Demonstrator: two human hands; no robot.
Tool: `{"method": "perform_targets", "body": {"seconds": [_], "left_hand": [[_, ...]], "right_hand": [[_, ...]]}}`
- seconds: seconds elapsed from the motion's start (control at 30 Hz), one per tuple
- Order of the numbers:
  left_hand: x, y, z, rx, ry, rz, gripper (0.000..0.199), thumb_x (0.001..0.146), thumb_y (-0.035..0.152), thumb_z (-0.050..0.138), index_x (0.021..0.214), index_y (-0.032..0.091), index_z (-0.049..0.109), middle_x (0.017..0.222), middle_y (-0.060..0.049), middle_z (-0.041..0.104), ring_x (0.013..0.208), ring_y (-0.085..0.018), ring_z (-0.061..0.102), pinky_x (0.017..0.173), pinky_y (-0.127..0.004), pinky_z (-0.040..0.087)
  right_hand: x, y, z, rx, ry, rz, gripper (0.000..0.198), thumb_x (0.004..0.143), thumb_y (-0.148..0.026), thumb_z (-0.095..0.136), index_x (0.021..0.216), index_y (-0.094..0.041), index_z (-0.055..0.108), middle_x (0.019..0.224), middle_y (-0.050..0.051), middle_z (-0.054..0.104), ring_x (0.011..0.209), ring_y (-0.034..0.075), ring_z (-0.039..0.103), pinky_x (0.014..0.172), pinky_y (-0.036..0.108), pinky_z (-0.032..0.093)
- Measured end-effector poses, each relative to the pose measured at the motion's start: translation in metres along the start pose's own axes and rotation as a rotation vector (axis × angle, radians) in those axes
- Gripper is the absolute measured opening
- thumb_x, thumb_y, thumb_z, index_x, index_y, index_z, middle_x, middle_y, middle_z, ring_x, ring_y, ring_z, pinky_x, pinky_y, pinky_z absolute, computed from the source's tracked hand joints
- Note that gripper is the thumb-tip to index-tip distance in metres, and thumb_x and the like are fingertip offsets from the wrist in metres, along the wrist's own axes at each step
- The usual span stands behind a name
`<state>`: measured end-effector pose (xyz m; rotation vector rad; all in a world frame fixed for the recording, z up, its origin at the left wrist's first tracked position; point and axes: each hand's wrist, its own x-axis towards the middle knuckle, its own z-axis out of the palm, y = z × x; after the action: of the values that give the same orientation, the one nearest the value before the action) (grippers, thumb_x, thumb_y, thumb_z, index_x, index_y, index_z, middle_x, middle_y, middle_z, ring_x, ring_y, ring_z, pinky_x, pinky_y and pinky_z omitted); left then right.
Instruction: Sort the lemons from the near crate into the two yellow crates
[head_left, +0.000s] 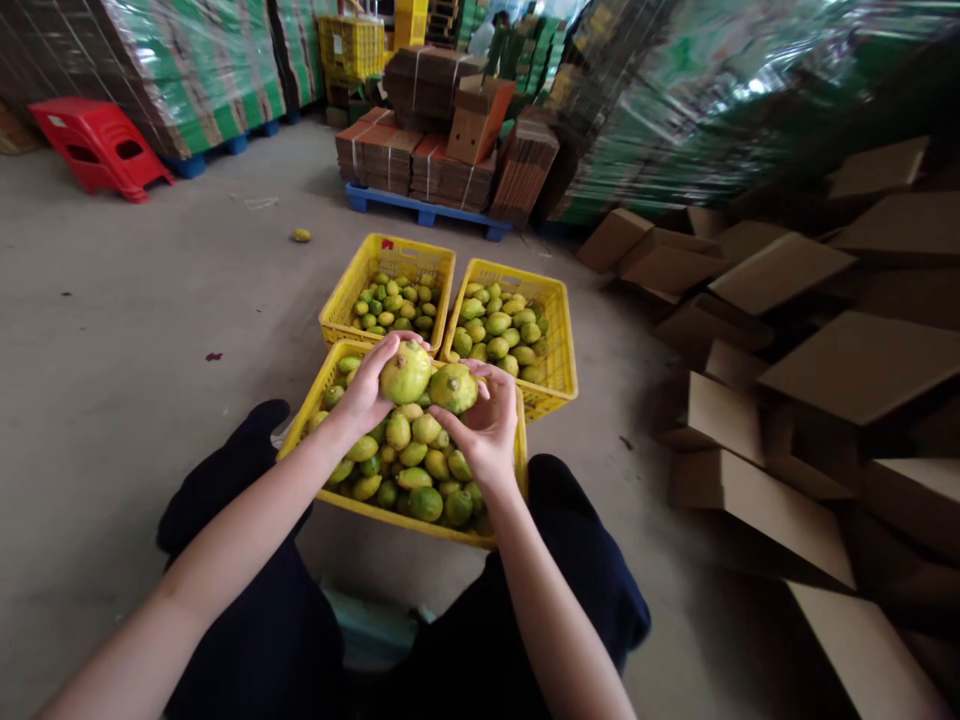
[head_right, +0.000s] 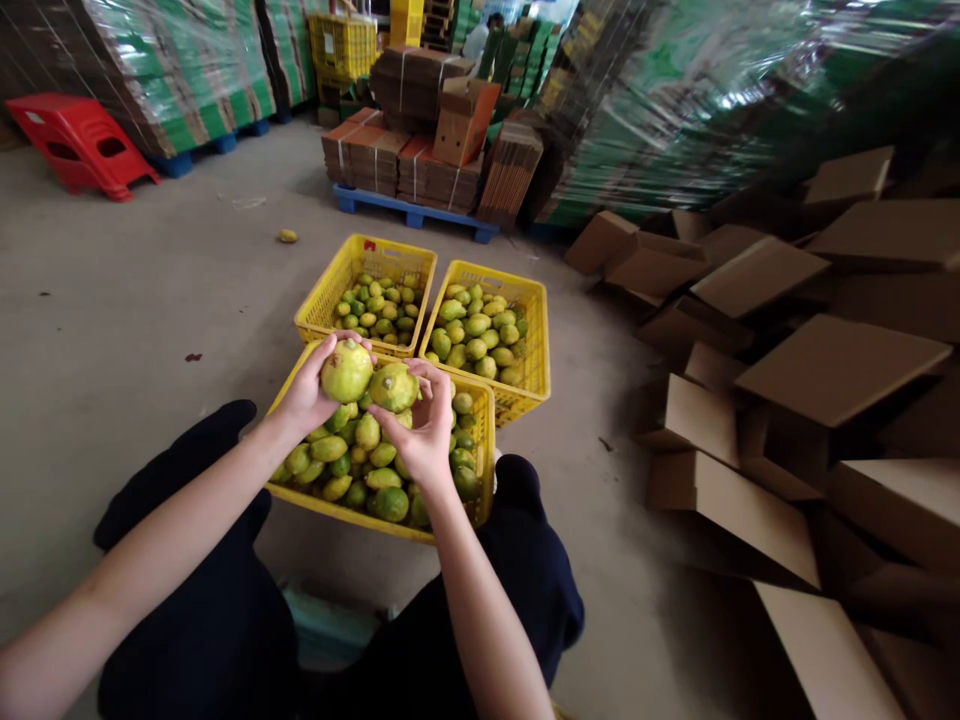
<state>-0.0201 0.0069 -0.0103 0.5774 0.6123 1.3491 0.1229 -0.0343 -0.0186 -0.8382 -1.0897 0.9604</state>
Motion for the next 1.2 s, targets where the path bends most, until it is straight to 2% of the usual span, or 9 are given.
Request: {"method": "perform_targets", "body": {"seconds": [0.13,0.3,0.47,0.57,0.67,0.83,0.93,1.07,1.2], "left_hand": [[0.002,0.003,0.005,-0.063,0.083,-0.148,0.016,0.084,0.032,0.062,0.089,0.018,0.069,0.084,-0.002,0.073,0.089,-0.019,0.071,0.082,-0.029,0.055],[0.001,0.008,0.006,-0.083,0.103,-0.398,0.025,0.083,0.028,0.055,0.095,0.013,0.07,0.084,-0.009,0.074,0.085,-0.025,0.071,0.069,-0.032,0.057],[-0.002,0.016,0.002,-0.081,0.078,-0.452,0.021,0.085,0.022,0.058,0.1,0.01,0.066,0.091,-0.013,0.073,0.087,-0.023,0.07,0.077,-0.033,0.059],[-0.003,0.019,0.002,-0.102,0.038,-0.462,0.027,0.088,0.025,0.056,0.106,0.007,0.066,0.096,-0.017,0.073,0.095,-0.026,0.07,0.084,-0.035,0.059],[-0.003,0.018,0.003,-0.122,0.039,-0.433,0.027,0.087,0.02,0.054,0.107,0.006,0.065,0.098,-0.017,0.073,0.098,-0.026,0.07,0.087,-0.037,0.059],[-0.003,0.013,0.008,-0.161,0.18,-0.375,0.019,0.085,0.015,0.061,0.102,0.01,0.064,0.09,-0.009,0.072,0.083,-0.018,0.07,0.078,-0.028,0.061],[-0.004,0.013,0.008,-0.207,0.252,-0.391,0.02,0.084,0.021,0.065,0.102,0.012,0.063,0.084,-0.007,0.069,0.075,-0.016,0.068,0.069,-0.024,0.061],[-0.005,0.013,0.007,-0.294,0.138,-0.5,0.043,0.088,0.046,0.058,0.105,0.007,0.064,0.079,-0.01,0.066,0.065,-0.014,0.063,0.056,-0.02,0.056],[-0.005,0.01,0.007,-0.234,0.05,-0.441,0.048,0.09,0.048,0.049,0.108,0.007,0.066,0.074,-0.01,0.067,0.058,-0.014,0.06,0.05,-0.021,0.052]], "right_hand": [[-0.001,0.002,-0.002,-0.035,0.052,0.129,0.047,0.064,-0.027,0.086,0.102,-0.029,0.059,0.103,-0.002,0.062,0.092,0.018,0.063,0.084,0.035,0.056],[0.004,0.013,-0.006,0.128,0.11,0.555,0.03,0.073,-0.045,0.075,0.093,-0.027,0.063,0.08,-0.003,0.068,0.059,0.017,0.064,0.048,0.031,0.057],[0.011,0.018,-0.011,0.32,-0.001,0.869,0.041,0.075,-0.057,0.065,0.086,-0.018,0.07,0.067,0.005,0.071,0.043,0.018,0.061,0.039,0.031,0.053],[0.011,0.015,-0.011,0.367,-0.042,0.85,0.041,0.076,-0.057,0.063,0.085,-0.018,0.071,0.067,0.005,0.072,0.046,0.017,0.06,0.04,0.029,0.052],[0.01,0.012,-0.007,0.416,0.088,0.747,0.027,0.075,-0.047,0.068,0.082,-0.02,0.067,0.074,0.002,0.071,0.058,0.015,0.063,0.046,0.025,0.053],[0.011,0.01,-0.001,0.461,0.192,0.572,0.026,0.07,-0.04,0.077,0.079,-0.023,0.06,0.079,-0.003,0.067,0.071,0.013,0.064,0.06,0.024,0.056],[0.011,0.007,-0.002,0.485,0.195,0.587,0.029,0.068,-0.043,0.078,0.077,-0.022,0.06,0.073,-0.003,0.065,0.062,0.012,0.06,0.054,0.024,0.052],[0.011,0.006,-0.006,0.556,0.134,0.654,0.038,0.074,-0.058,0.069,0.077,-0.021,0.063,0.072,0.003,0.067,0.061,0.015,0.059,0.046,0.026,0.046],[0.013,0.007,-0.005,0.631,0.22,0.661,0.025,0.08,-0.046,0.069,0.082,-0.022,0.063,0.077,0.0,0.07,0.067,0.016,0.063,0.055,0.027,0.052]]}}
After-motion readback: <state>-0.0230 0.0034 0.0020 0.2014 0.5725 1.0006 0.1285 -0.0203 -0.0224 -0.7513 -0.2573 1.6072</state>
